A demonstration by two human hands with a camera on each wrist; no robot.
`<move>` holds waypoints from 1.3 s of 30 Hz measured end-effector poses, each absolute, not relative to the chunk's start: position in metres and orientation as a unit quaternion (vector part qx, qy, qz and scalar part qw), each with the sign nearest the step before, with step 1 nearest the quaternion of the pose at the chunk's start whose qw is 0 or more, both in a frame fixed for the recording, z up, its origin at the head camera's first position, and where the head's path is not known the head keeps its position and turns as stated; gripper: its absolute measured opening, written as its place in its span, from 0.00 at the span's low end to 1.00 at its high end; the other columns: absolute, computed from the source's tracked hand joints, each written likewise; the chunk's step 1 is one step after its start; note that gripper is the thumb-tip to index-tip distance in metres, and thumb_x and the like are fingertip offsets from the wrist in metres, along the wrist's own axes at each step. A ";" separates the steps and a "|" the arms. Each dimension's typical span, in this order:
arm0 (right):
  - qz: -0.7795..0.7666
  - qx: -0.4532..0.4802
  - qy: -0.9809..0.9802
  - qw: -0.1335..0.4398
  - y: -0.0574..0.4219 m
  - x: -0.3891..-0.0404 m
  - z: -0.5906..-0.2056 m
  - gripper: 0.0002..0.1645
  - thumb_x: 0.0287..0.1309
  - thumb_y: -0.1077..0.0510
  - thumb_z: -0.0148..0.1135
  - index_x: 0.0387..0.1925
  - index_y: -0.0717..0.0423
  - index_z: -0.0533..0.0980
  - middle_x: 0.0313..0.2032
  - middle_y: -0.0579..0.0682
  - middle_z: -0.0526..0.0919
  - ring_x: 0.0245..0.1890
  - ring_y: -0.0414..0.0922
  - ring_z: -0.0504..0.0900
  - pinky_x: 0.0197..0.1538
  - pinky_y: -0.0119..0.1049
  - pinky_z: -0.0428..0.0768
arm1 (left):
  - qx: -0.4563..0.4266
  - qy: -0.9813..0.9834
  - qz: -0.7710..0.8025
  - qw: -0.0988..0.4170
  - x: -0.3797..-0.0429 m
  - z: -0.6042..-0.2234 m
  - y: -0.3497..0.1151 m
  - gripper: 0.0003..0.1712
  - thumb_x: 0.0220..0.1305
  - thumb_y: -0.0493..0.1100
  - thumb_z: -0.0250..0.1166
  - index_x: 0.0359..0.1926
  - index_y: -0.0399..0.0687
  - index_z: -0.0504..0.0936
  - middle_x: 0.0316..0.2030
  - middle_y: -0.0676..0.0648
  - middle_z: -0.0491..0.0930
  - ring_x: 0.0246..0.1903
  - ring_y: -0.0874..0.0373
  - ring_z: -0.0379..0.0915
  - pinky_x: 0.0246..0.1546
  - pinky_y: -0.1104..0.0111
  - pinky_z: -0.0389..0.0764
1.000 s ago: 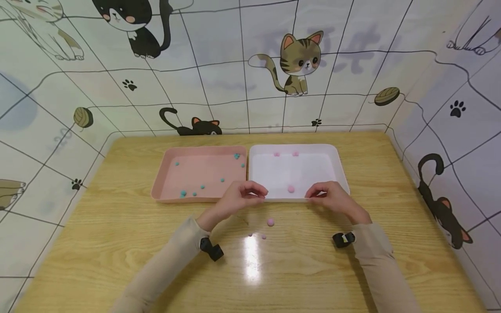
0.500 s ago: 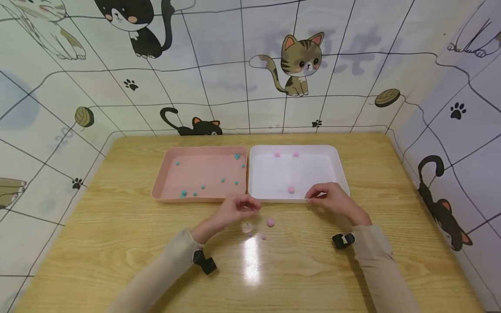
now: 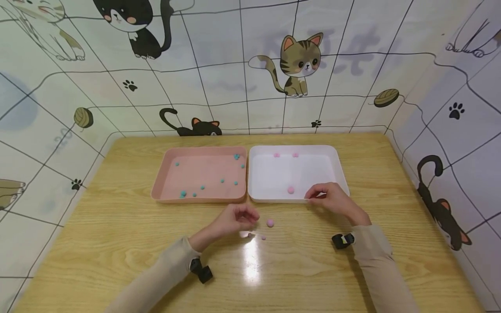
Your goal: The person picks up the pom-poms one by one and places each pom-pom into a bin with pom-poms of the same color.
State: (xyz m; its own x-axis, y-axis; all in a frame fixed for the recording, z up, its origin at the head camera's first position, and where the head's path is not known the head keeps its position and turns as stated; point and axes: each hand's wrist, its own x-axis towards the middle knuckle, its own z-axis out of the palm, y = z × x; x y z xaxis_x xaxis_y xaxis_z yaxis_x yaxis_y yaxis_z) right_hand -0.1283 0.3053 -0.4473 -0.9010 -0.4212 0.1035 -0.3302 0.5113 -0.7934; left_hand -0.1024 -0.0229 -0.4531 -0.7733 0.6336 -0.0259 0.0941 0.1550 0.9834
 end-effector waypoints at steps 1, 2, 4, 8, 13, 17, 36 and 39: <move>-0.445 -0.216 0.867 0.052 0.305 -0.128 -0.447 0.06 0.49 0.70 0.67 0.29 0.58 0.81 0.28 0.48 0.82 0.30 0.33 0.76 0.34 0.25 0.79 | 0.245 0.727 0.598 0.231 -0.102 -0.454 -0.023 0.13 0.52 0.23 0.62 0.41 0.29 0.80 0.38 0.36 0.80 0.36 0.57 0.77 0.39 0.72 0.80; -0.446 -0.216 0.867 0.052 0.305 -0.128 -0.447 0.06 0.49 0.70 0.67 0.29 0.58 0.81 0.28 0.48 0.82 0.30 0.33 0.76 0.33 0.25 0.79 | 0.242 0.727 0.597 0.237 -0.102 -0.456 -0.023 0.13 0.52 0.23 0.62 0.41 0.29 0.79 0.38 0.34 0.79 0.36 0.56 0.77 0.39 0.72 0.80; -0.448 -0.216 0.866 0.052 0.305 -0.128 -0.447 0.06 0.49 0.70 0.67 0.29 0.58 0.81 0.28 0.48 0.82 0.30 0.33 0.76 0.33 0.24 0.79 | 0.237 0.727 0.596 0.245 -0.100 -0.458 -0.022 0.14 0.51 0.22 0.62 0.42 0.27 0.79 0.38 0.32 0.79 0.37 0.52 0.77 0.38 0.73 0.80; -0.450 -0.219 0.864 0.052 0.305 -0.128 -0.447 0.06 0.49 0.70 0.67 0.29 0.58 0.81 0.28 0.49 0.82 0.30 0.34 0.76 0.33 0.24 0.79 | 0.241 0.732 0.587 0.248 -0.098 -0.463 -0.021 0.16 0.49 0.21 0.62 0.42 0.27 0.78 0.38 0.34 0.79 0.37 0.51 0.77 0.38 0.74 0.80; -0.449 -0.222 0.864 0.055 0.305 -0.128 -0.447 0.06 0.49 0.71 0.66 0.30 0.59 0.81 0.28 0.50 0.82 0.30 0.34 0.76 0.34 0.24 0.79 | 0.232 0.758 0.556 0.249 -0.092 -0.467 -0.017 0.16 0.47 0.21 0.60 0.40 0.33 0.80 0.36 0.42 0.79 0.35 0.59 0.75 0.38 0.75 0.79; -0.447 -0.222 0.865 0.054 0.304 -0.128 -0.446 0.07 0.49 0.71 0.66 0.29 0.58 0.81 0.28 0.47 0.82 0.30 0.34 0.76 0.34 0.24 0.79 | 0.210 0.769 0.544 0.261 -0.087 -0.466 -0.016 0.18 0.47 0.21 0.58 0.39 0.37 0.80 0.35 0.45 0.77 0.35 0.60 0.73 0.38 0.74 0.77; -0.445 -0.227 0.865 0.053 0.306 -0.129 -0.447 0.06 0.49 0.70 0.67 0.30 0.59 0.81 0.28 0.49 0.82 0.30 0.33 0.76 0.33 0.24 0.79 | 0.310 0.811 0.459 0.187 -0.086 -0.465 -0.014 0.20 0.40 0.18 0.50 0.34 0.36 0.79 0.33 0.46 0.76 0.32 0.61 0.70 0.36 0.73 0.78; -0.446 -0.225 0.865 0.054 0.306 -0.129 -0.447 0.06 0.49 0.70 0.67 0.30 0.59 0.81 0.28 0.48 0.82 0.30 0.34 0.76 0.33 0.24 0.79 | 0.297 0.811 0.464 0.198 -0.087 -0.465 -0.015 0.21 0.40 0.18 0.50 0.33 0.38 0.79 0.33 0.48 0.76 0.32 0.62 0.71 0.36 0.73 0.78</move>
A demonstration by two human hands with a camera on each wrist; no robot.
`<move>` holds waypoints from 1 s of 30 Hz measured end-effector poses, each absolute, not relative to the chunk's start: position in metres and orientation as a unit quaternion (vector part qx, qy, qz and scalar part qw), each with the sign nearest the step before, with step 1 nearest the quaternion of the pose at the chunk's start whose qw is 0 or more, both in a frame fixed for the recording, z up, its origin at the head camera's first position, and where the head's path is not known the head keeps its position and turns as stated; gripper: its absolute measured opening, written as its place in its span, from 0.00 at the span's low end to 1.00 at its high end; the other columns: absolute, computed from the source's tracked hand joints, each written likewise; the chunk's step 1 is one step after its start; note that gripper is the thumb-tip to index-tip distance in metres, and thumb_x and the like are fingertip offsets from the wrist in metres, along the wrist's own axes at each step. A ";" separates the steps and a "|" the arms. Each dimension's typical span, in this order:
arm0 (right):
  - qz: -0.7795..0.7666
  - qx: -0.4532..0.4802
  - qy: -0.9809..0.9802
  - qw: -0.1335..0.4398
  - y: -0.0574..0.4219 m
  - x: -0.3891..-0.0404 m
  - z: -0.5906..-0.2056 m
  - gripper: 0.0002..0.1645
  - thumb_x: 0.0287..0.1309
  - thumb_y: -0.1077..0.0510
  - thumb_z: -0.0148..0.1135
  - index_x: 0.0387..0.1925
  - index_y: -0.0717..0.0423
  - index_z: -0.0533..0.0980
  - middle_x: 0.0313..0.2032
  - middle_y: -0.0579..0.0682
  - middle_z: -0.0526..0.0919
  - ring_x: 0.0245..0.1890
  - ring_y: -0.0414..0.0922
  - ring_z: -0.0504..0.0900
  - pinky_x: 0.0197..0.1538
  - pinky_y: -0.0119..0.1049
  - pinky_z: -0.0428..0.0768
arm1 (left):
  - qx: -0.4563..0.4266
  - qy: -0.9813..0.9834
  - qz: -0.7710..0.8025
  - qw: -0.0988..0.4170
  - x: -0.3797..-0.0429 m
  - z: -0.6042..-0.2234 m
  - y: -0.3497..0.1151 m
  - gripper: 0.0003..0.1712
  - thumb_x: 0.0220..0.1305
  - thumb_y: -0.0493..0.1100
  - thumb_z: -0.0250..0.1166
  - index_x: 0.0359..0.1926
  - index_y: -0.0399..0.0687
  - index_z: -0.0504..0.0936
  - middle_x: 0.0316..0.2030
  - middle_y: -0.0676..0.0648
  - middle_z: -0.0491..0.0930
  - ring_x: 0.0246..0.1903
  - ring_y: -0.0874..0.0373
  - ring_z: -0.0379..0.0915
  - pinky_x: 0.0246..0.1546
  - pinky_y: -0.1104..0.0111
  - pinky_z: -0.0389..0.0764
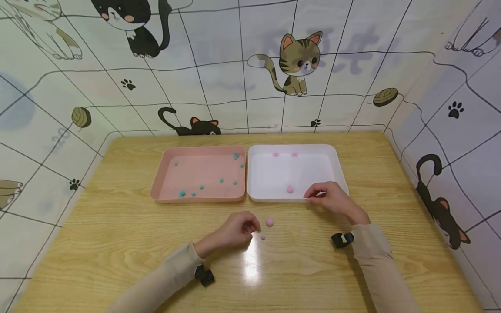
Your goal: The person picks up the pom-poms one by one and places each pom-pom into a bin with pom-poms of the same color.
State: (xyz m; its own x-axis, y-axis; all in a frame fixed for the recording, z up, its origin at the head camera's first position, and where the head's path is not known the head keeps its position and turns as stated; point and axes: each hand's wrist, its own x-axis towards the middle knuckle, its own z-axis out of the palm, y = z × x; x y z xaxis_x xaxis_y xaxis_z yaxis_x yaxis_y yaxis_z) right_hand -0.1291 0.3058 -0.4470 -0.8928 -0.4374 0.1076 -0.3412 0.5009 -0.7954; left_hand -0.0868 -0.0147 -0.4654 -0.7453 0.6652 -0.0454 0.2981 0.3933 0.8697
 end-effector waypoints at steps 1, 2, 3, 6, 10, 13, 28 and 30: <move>-0.446 -0.225 0.865 0.055 0.306 -0.129 -0.447 0.06 0.49 0.70 0.67 0.30 0.59 0.81 0.28 0.49 0.82 0.30 0.34 0.76 0.33 0.24 0.79 | 0.295 0.810 0.466 0.198 -0.088 -0.466 -0.015 0.20 0.41 0.18 0.51 0.33 0.38 0.79 0.32 0.48 0.76 0.32 0.62 0.71 0.36 0.75 0.77; -0.447 -0.225 0.864 0.055 0.306 -0.129 -0.448 0.06 0.49 0.70 0.67 0.30 0.59 0.81 0.28 0.49 0.82 0.29 0.34 0.76 0.33 0.24 0.78 | 0.294 0.809 0.470 0.198 -0.089 -0.467 -0.015 0.20 0.41 0.18 0.51 0.32 0.38 0.79 0.32 0.48 0.76 0.32 0.63 0.72 0.35 0.75 0.77; -0.448 -0.225 0.863 0.056 0.306 -0.129 -0.448 0.07 0.49 0.71 0.67 0.30 0.59 0.81 0.28 0.50 0.82 0.29 0.34 0.76 0.33 0.24 0.78 | 0.296 0.806 0.474 0.196 -0.090 -0.468 -0.016 0.19 0.41 0.19 0.52 0.32 0.38 0.80 0.32 0.48 0.77 0.32 0.63 0.72 0.35 0.76 0.77; -0.450 -0.226 0.862 0.058 0.307 -0.129 -0.448 0.07 0.49 0.71 0.66 0.30 0.59 0.81 0.27 0.52 0.82 0.29 0.34 0.76 0.33 0.24 0.78 | 0.304 0.801 0.482 0.186 -0.093 -0.470 -0.017 0.17 0.42 0.20 0.54 0.31 0.37 0.80 0.31 0.46 0.78 0.31 0.64 0.74 0.34 0.78 0.78; -0.449 -0.223 0.863 0.060 0.305 -0.129 -0.447 0.06 0.50 0.70 0.66 0.30 0.59 0.81 0.28 0.53 0.82 0.29 0.34 0.76 0.33 0.24 0.79 | 0.293 0.794 0.497 0.193 -0.094 -0.468 -0.018 0.15 0.46 0.20 0.53 0.32 0.36 0.80 0.32 0.45 0.79 0.32 0.62 0.75 0.34 0.77 0.79; -0.445 -0.222 0.865 0.062 0.306 -0.130 -0.447 0.06 0.49 0.70 0.67 0.30 0.59 0.81 0.28 0.53 0.82 0.29 0.34 0.76 0.34 0.25 0.79 | 0.275 0.784 0.516 0.208 -0.096 -0.464 -0.017 0.13 0.51 0.22 0.54 0.34 0.36 0.80 0.35 0.44 0.80 0.35 0.60 0.77 0.36 0.76 0.79; -0.450 -0.213 0.865 0.064 0.306 -0.130 -0.448 0.06 0.49 0.70 0.67 0.30 0.59 0.81 0.28 0.52 0.82 0.30 0.34 0.76 0.34 0.25 0.79 | 0.314 0.746 0.561 0.171 -0.127 -0.426 0.012 0.09 0.53 0.21 0.60 0.37 0.27 0.79 0.38 0.37 0.79 0.40 0.54 0.76 0.41 0.75 0.79; -0.451 -0.217 0.864 0.063 0.306 -0.130 -0.449 0.06 0.49 0.71 0.67 0.30 0.59 0.81 0.28 0.52 0.82 0.30 0.34 0.76 0.34 0.25 0.79 | 0.312 0.745 0.565 0.170 -0.132 -0.422 0.016 0.09 0.54 0.21 0.60 0.37 0.28 0.79 0.38 0.38 0.79 0.40 0.55 0.76 0.41 0.75 0.79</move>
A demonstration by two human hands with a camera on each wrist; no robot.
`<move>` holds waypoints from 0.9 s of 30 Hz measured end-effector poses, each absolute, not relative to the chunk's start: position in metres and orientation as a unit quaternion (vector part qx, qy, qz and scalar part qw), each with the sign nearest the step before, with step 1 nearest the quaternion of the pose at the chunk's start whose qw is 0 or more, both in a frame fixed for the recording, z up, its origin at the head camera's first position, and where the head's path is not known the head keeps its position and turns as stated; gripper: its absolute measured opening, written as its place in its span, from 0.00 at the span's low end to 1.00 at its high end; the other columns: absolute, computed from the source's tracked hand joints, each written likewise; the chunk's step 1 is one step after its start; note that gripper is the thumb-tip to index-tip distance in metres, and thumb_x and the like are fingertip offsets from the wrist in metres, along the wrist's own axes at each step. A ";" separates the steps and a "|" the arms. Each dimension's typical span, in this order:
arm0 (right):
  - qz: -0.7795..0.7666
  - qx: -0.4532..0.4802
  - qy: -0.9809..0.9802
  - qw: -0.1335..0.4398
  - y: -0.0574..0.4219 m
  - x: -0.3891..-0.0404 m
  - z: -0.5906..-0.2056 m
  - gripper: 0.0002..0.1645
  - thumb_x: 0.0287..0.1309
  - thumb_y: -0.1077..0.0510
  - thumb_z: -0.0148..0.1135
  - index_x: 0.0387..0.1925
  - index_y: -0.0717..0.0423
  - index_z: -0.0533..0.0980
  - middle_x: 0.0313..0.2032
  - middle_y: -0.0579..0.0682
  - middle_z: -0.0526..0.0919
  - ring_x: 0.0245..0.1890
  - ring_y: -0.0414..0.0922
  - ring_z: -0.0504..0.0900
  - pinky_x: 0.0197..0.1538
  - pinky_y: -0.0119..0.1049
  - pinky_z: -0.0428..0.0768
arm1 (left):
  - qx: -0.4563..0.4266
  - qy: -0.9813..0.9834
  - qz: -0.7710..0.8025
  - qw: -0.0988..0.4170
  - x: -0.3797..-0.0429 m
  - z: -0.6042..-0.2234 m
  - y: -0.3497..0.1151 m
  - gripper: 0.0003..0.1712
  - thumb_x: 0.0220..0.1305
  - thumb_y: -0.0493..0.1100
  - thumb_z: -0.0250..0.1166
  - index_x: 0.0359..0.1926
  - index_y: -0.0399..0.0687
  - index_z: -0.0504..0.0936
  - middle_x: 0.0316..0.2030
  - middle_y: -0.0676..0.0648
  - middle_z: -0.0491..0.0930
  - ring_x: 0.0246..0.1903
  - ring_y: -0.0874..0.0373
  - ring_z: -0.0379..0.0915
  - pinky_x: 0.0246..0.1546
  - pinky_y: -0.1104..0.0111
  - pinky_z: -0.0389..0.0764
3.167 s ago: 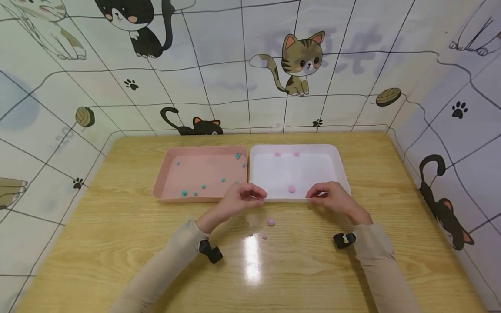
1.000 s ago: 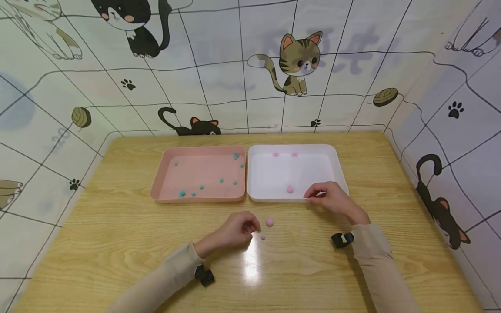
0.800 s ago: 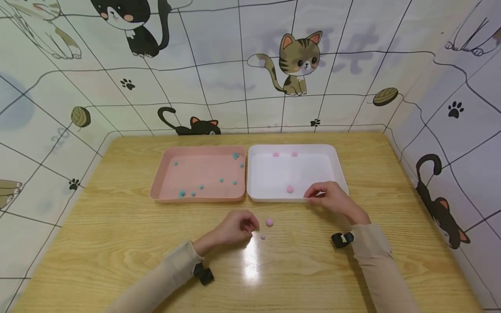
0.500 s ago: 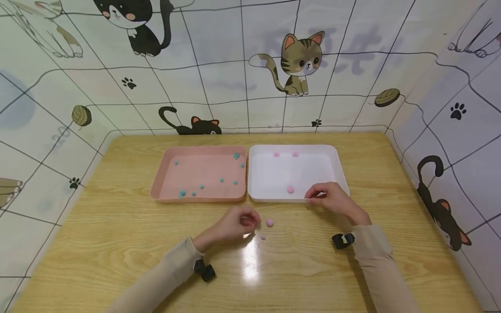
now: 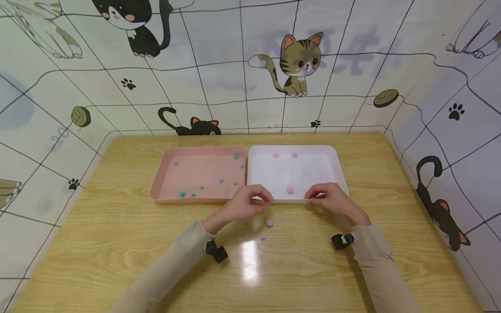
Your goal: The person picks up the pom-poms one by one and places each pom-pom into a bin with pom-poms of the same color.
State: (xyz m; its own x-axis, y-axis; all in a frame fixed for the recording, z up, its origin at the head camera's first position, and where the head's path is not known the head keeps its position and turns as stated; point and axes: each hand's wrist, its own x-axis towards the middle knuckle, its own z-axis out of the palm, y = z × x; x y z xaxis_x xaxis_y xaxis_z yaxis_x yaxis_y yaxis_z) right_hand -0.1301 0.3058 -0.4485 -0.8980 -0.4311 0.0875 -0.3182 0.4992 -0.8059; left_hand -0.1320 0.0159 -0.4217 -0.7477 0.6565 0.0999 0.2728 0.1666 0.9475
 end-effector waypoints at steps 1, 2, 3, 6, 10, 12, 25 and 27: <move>-0.452 -0.221 0.862 0.061 0.306 -0.130 -0.449 0.06 0.49 0.71 0.67 0.30 0.59 0.81 0.28 0.51 0.82 0.30 0.33 0.76 0.34 0.25 0.79 | 0.311 0.744 0.567 0.169 -0.134 -0.420 0.018 0.09 0.54 0.21 0.60 0.37 0.28 0.79 0.37 0.39 0.79 0.40 0.55 0.76 0.41 0.75 0.79; -0.456 -0.226 0.859 0.060 0.306 -0.130 -0.449 0.06 0.49 0.71 0.66 0.30 0.59 0.81 0.28 0.51 0.82 0.30 0.33 0.76 0.34 0.25 0.79 | 0.309 0.742 0.570 0.169 -0.137 -0.418 0.019 0.09 0.54 0.21 0.60 0.37 0.29 0.80 0.37 0.39 0.79 0.39 0.55 0.76 0.41 0.74 0.79; -0.461 -0.231 0.855 0.058 0.306 -0.130 -0.449 0.06 0.49 0.71 0.67 0.29 0.59 0.81 0.27 0.51 0.82 0.30 0.33 0.77 0.34 0.25 0.80 | 0.308 0.739 0.574 0.169 -0.140 -0.417 0.021 0.09 0.54 0.21 0.60 0.37 0.29 0.80 0.37 0.39 0.79 0.39 0.55 0.76 0.41 0.74 0.80; -0.474 -0.250 0.843 0.052 0.307 -0.131 -0.450 0.04 0.50 0.70 0.66 0.30 0.60 0.81 0.27 0.52 0.82 0.30 0.33 0.77 0.34 0.24 0.80 | 0.308 0.735 0.579 0.170 -0.147 -0.412 0.025 0.09 0.54 0.22 0.60 0.38 0.28 0.79 0.36 0.39 0.79 0.39 0.52 0.77 0.41 0.74 0.79; -0.482 -0.262 0.835 0.051 0.308 -0.131 -0.450 0.03 0.51 0.69 0.66 0.30 0.61 0.81 0.27 0.53 0.82 0.30 0.32 0.77 0.34 0.24 0.79 | 0.307 0.733 0.581 0.174 -0.158 -0.408 0.031 0.09 0.55 0.23 0.61 0.39 0.28 0.79 0.36 0.37 0.79 0.39 0.51 0.77 0.40 0.75 0.79; -0.481 -0.261 0.835 0.051 0.308 -0.131 -0.450 0.05 0.50 0.70 0.66 0.30 0.61 0.81 0.27 0.52 0.82 0.30 0.32 0.77 0.34 0.23 0.79 | 0.303 0.731 0.586 0.176 -0.162 -0.406 0.033 0.09 0.55 0.23 0.62 0.40 0.28 0.79 0.36 0.37 0.80 0.39 0.53 0.77 0.40 0.75 0.79; -0.470 -0.249 0.845 0.052 0.308 -0.131 -0.450 0.07 0.48 0.73 0.66 0.30 0.61 0.81 0.27 0.49 0.83 0.29 0.32 0.77 0.34 0.23 0.79 | 0.296 0.718 0.605 0.174 -0.180 -0.405 0.046 0.11 0.56 0.25 0.62 0.42 0.28 0.79 0.38 0.40 0.79 0.39 0.61 0.77 0.43 0.74 0.79; -0.471 -0.248 0.845 0.056 0.308 -0.131 -0.450 0.07 0.49 0.72 0.66 0.30 0.61 0.81 0.27 0.51 0.83 0.29 0.33 0.77 0.34 0.23 0.79 | 0.299 0.719 0.604 0.171 -0.182 -0.404 0.048 0.10 0.57 0.24 0.61 0.42 0.27 0.79 0.39 0.39 0.79 0.40 0.57 0.77 0.43 0.74 0.79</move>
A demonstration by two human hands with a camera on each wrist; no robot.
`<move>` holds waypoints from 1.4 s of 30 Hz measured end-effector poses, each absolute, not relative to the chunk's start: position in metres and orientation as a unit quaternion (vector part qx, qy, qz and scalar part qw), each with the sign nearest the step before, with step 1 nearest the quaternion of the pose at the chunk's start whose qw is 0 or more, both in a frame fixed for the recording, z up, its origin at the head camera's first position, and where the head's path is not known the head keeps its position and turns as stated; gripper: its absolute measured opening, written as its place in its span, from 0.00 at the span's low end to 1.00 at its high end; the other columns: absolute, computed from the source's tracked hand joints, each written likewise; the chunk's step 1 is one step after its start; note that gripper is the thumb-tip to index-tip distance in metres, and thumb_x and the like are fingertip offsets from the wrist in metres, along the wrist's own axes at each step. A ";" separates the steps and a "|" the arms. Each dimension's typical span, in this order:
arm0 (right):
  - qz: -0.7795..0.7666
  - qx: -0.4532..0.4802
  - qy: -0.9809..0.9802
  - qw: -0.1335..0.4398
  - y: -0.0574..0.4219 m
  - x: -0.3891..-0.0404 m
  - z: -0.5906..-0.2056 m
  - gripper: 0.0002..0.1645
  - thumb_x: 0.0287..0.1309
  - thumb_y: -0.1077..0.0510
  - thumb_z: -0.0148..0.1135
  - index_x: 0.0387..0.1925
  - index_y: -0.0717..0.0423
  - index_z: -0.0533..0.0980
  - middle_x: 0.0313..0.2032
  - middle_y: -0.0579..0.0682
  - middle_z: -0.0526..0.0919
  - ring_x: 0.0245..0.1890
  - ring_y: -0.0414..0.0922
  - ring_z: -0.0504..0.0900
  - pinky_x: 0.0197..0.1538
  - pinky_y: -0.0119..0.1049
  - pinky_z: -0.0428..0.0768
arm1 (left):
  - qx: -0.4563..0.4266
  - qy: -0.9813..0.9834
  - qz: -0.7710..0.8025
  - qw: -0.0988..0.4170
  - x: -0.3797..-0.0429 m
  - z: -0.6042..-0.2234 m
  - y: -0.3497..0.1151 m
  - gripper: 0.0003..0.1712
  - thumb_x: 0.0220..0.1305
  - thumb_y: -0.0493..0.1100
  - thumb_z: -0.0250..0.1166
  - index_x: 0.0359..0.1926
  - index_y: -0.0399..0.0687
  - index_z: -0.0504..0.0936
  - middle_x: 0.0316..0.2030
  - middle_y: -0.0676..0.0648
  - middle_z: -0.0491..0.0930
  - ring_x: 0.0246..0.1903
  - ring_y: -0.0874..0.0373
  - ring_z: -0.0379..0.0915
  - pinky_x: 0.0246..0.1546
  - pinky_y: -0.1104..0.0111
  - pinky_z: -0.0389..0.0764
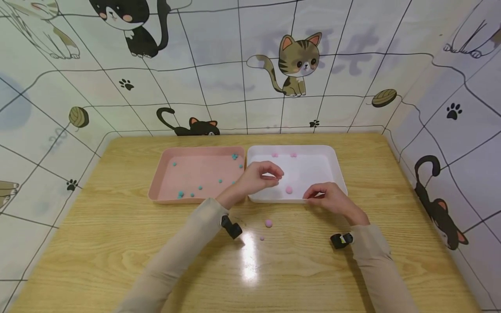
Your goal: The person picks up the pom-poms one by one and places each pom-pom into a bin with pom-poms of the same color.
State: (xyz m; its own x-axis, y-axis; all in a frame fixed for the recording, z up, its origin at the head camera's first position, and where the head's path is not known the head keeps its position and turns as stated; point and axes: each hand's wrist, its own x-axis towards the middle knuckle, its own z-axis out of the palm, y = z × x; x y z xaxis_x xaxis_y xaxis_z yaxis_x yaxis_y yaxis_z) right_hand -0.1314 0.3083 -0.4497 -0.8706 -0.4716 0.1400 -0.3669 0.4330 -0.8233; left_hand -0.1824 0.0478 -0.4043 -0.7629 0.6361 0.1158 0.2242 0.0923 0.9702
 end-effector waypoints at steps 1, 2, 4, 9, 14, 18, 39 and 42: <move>-0.472 -0.248 0.844 0.058 0.308 -0.132 -0.450 0.06 0.49 0.72 0.66 0.30 0.61 0.81 0.27 0.52 0.83 0.29 0.33 0.77 0.35 0.23 0.79 | 0.302 0.719 0.603 0.169 -0.184 -0.404 0.049 0.10 0.57 0.24 0.61 0.42 0.27 0.79 0.39 0.38 0.79 0.41 0.56 0.77 0.43 0.74 0.78; -0.473 -0.247 0.844 0.061 0.309 -0.132 -0.450 0.05 0.49 0.71 0.66 0.30 0.61 0.81 0.27 0.53 0.82 0.29 0.33 0.77 0.35 0.23 0.79 | 0.304 0.719 0.603 0.166 -0.185 -0.404 0.050 0.10 0.57 0.24 0.61 0.42 0.27 0.78 0.40 0.37 0.79 0.41 0.55 0.77 0.44 0.75 0.78; -0.475 -0.244 0.843 0.065 0.308 -0.131 -0.449 0.05 0.50 0.70 0.66 0.30 0.60 0.81 0.27 0.53 0.83 0.29 0.33 0.77 0.35 0.23 0.79 | 0.306 0.719 0.602 0.161 -0.187 -0.404 0.052 0.10 0.57 0.24 0.61 0.42 0.27 0.78 0.40 0.37 0.79 0.42 0.54 0.77 0.44 0.75 0.78; -0.470 -0.243 0.846 0.059 0.307 -0.132 -0.448 0.06 0.50 0.71 0.66 0.30 0.60 0.81 0.27 0.51 0.82 0.29 0.33 0.77 0.35 0.23 0.79 | 0.300 0.726 0.600 0.151 -0.195 -0.400 0.058 0.10 0.57 0.25 0.61 0.42 0.28 0.79 0.39 0.37 0.80 0.40 0.57 0.77 0.42 0.75 0.79; -0.465 -0.240 0.850 0.060 0.307 -0.133 -0.448 0.06 0.50 0.71 0.66 0.30 0.60 0.81 0.27 0.53 0.83 0.29 0.34 0.77 0.35 0.23 0.79 | 0.287 0.739 0.593 0.141 -0.204 -0.395 0.063 0.10 0.58 0.27 0.62 0.43 0.31 0.80 0.39 0.40 0.81 0.41 0.58 0.77 0.41 0.76 0.78; -0.466 -0.241 0.849 0.062 0.307 -0.133 -0.447 0.06 0.50 0.72 0.66 0.29 0.60 0.81 0.27 0.54 0.82 0.29 0.33 0.77 0.35 0.22 0.78 | 0.276 0.740 0.598 0.134 -0.210 -0.394 0.066 0.11 0.58 0.27 0.61 0.44 0.32 0.80 0.39 0.40 0.81 0.41 0.59 0.77 0.41 0.76 0.78; -0.454 -0.246 0.854 0.062 0.307 -0.134 -0.445 0.05 0.49 0.71 0.67 0.29 0.60 0.81 0.26 0.54 0.82 0.29 0.32 0.76 0.33 0.23 0.77 | 0.247 0.723 0.631 0.130 -0.218 -0.395 0.065 0.10 0.59 0.27 0.60 0.43 0.34 0.81 0.44 0.34 0.79 0.39 0.61 0.76 0.39 0.74 0.79; -0.452 -0.245 0.855 0.063 0.307 -0.135 -0.445 0.06 0.49 0.71 0.67 0.29 0.60 0.81 0.26 0.54 0.82 0.29 0.32 0.76 0.33 0.22 0.77 | 0.241 0.724 0.633 0.131 -0.219 -0.395 0.067 0.11 0.59 0.27 0.61 0.44 0.32 0.80 0.44 0.35 0.80 0.40 0.60 0.76 0.39 0.75 0.79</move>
State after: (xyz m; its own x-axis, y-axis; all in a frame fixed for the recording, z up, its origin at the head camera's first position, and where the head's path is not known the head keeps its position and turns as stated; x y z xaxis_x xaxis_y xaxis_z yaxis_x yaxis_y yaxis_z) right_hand -0.1346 0.3071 -0.4449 -0.8724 -0.4754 0.1138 -0.3617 0.4712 -0.8045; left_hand -0.2187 0.0666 -0.3949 -0.8492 0.5152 0.1155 0.1835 0.0829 0.9795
